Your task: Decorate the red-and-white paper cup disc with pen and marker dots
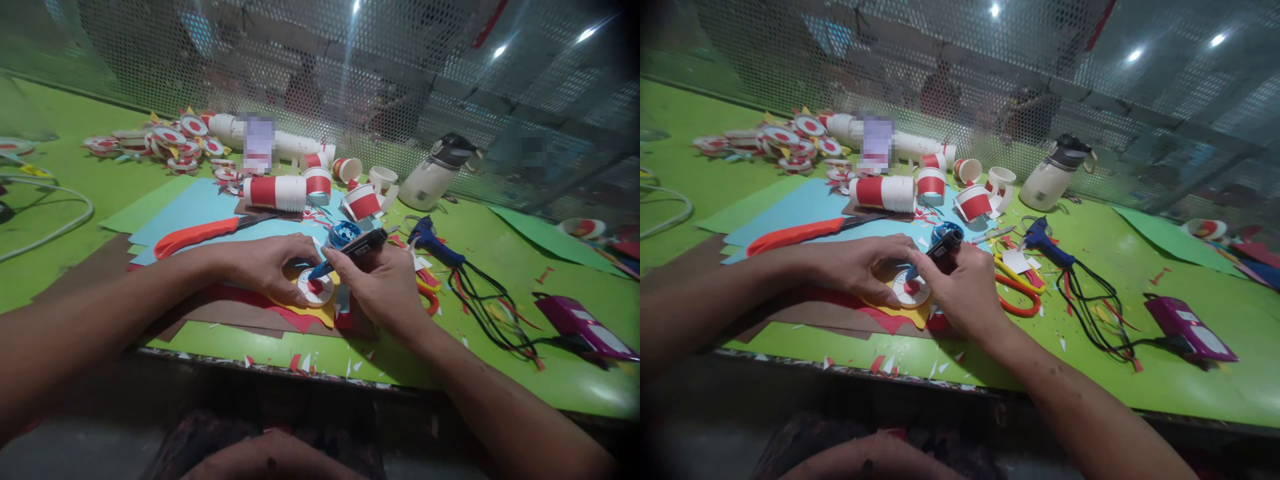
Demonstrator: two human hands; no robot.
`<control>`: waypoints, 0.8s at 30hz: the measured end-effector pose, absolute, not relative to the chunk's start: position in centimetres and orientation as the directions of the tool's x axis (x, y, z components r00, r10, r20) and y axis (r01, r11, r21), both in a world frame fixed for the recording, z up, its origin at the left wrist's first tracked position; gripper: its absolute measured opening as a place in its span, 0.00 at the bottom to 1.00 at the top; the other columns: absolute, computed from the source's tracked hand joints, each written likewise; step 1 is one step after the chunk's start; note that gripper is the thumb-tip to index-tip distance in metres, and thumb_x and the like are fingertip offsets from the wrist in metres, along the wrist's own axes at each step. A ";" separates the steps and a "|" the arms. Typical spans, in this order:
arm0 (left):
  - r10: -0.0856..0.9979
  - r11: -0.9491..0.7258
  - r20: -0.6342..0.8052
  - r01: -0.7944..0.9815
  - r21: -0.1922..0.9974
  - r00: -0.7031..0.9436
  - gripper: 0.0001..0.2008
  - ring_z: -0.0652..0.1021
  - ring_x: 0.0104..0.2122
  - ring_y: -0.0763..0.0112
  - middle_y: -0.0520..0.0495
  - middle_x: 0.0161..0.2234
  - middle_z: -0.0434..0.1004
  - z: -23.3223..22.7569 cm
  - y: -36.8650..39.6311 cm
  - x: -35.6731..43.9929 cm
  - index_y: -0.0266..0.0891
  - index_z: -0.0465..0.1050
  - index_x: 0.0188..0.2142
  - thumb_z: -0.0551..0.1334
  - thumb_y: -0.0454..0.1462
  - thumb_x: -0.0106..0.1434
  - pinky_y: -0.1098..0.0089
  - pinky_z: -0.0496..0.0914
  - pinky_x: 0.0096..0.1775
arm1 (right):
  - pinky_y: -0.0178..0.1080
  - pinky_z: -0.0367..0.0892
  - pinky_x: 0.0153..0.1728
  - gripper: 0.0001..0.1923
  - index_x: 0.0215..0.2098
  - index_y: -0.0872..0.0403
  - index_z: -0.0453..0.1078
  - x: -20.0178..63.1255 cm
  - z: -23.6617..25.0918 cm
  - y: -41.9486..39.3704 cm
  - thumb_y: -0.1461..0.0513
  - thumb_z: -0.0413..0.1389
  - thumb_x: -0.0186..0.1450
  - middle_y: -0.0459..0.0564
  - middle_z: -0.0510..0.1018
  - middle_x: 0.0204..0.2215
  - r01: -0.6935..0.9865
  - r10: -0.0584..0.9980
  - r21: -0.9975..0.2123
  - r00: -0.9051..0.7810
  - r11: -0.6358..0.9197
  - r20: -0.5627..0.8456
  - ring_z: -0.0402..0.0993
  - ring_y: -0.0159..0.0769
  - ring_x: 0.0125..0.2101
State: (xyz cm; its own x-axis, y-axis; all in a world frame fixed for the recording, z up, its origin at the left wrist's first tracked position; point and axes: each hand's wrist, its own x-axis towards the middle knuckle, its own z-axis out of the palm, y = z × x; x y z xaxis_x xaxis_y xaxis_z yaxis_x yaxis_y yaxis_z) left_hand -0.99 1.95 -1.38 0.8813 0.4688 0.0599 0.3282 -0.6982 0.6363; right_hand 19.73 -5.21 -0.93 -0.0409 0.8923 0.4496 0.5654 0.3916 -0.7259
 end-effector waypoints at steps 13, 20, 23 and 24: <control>0.508 -0.687 0.018 0.393 0.612 0.861 0.25 0.72 0.49 0.59 0.45 0.50 0.71 -1.7 2.1 -1.2 0.41 0.71 0.52 0.70 0.49 0.58 0.64 0.67 0.50 | 0.33 0.60 0.18 0.19 0.17 0.53 0.69 19.7 0.5 -5.4 0.55 0.66 0.61 0.41 0.69 0.15 0.438 0.823 -0.778 0.135 0.450 0.551 0.60 0.27 0.16; 0.507 -0.684 0.026 0.384 0.620 0.861 0.26 0.72 0.49 0.58 0.45 0.50 0.71 -1.7 2.1 -1.1 0.41 0.71 0.52 0.70 0.49 0.58 0.63 0.67 0.52 | 0.32 0.55 0.16 0.19 0.15 0.53 0.67 19.7 0.4 -5.5 0.59 0.66 0.59 0.40 0.66 0.13 0.491 0.805 -0.729 0.090 0.476 0.586 0.56 0.26 0.16; 0.505 -0.677 0.013 0.387 0.626 0.863 0.26 0.72 0.49 0.59 0.45 0.51 0.70 -1.7 2.1 -1.1 0.41 0.72 0.52 0.70 0.49 0.58 0.64 0.68 0.51 | 0.32 0.55 0.16 0.18 0.16 0.54 0.68 19.6 0.0 -5.5 0.59 0.66 0.60 0.41 0.66 0.14 0.508 0.809 -0.722 0.081 0.470 0.583 0.57 0.26 0.17; 0.507 -0.674 0.010 0.389 0.628 0.862 0.26 0.73 0.49 0.59 0.45 0.50 0.70 -1.6 2.1 -1.1 0.40 0.72 0.52 0.70 0.49 0.58 0.64 0.68 0.51 | 0.32 0.56 0.17 0.17 0.17 0.54 0.69 19.7 -0.1 -5.5 0.59 0.66 0.60 0.41 0.66 0.14 0.512 0.813 -0.722 0.076 0.465 0.577 0.58 0.27 0.17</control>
